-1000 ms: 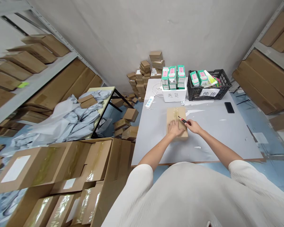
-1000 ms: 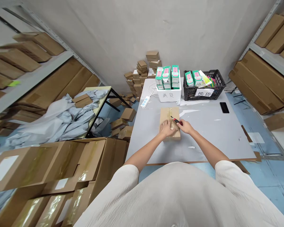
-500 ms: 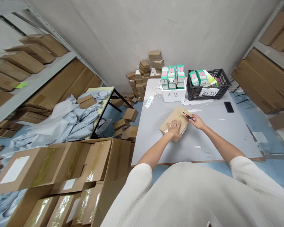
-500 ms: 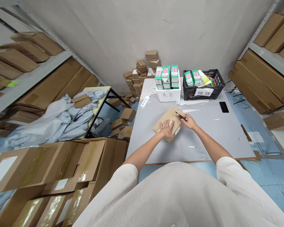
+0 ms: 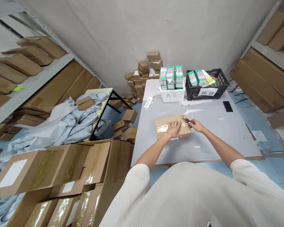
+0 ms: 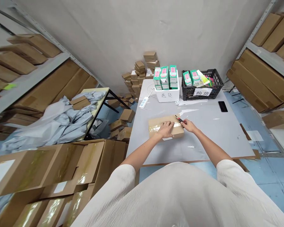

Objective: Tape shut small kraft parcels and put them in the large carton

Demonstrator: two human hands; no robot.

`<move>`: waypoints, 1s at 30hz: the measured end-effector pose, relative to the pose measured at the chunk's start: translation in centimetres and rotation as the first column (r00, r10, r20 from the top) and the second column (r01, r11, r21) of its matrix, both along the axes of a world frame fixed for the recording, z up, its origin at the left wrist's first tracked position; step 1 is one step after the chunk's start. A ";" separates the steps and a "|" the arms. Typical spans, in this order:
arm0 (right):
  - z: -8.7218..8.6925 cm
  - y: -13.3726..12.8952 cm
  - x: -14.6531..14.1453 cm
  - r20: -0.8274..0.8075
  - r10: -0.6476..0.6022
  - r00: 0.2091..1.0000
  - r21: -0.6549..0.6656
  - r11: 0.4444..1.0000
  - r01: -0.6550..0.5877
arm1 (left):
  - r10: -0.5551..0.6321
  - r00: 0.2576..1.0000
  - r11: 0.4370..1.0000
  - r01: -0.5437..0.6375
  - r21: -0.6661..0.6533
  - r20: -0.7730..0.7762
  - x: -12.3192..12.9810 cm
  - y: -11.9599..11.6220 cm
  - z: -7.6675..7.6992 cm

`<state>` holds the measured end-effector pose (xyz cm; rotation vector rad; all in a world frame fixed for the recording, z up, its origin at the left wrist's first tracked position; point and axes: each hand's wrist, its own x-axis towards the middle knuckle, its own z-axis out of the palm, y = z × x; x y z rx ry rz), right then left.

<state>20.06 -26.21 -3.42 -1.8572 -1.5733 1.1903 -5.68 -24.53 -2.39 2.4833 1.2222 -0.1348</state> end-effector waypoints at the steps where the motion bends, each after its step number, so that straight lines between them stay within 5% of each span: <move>1: 0.0 -0.1 0.0 -0.031 0.011 0.999 -0.015 1.000 -0.011 | -0.007 1.000 1.000 0.007 0.001 0.000 0.3 -0.1 0.1; 15: 1.4 -0.7 5.5 -0.045 -0.002 0.999 -0.076 0.997 -0.001 | -0.080 0.985 0.997 0.077 -0.027 -0.153 0.9 2.2 1.2; 20: 1.2 -0.9 6.4 -0.084 0.075 0.994 -0.093 0.992 -0.082 | -0.109 0.981 0.994 0.109 -0.010 -0.162 0.5 2.2 1.3; 26: 0.6 0.3 7.4 0.171 0.256 0.952 0.064 0.961 -0.270 | -0.111 0.980 0.993 0.117 0.025 -0.166 0.4 2.1 0.7; 30: 0.2 1.2 7.4 0.277 0.301 0.912 0.048 0.944 -0.326 | -0.114 0.983 0.992 0.120 0.034 -0.146 0.2 2.0 0.6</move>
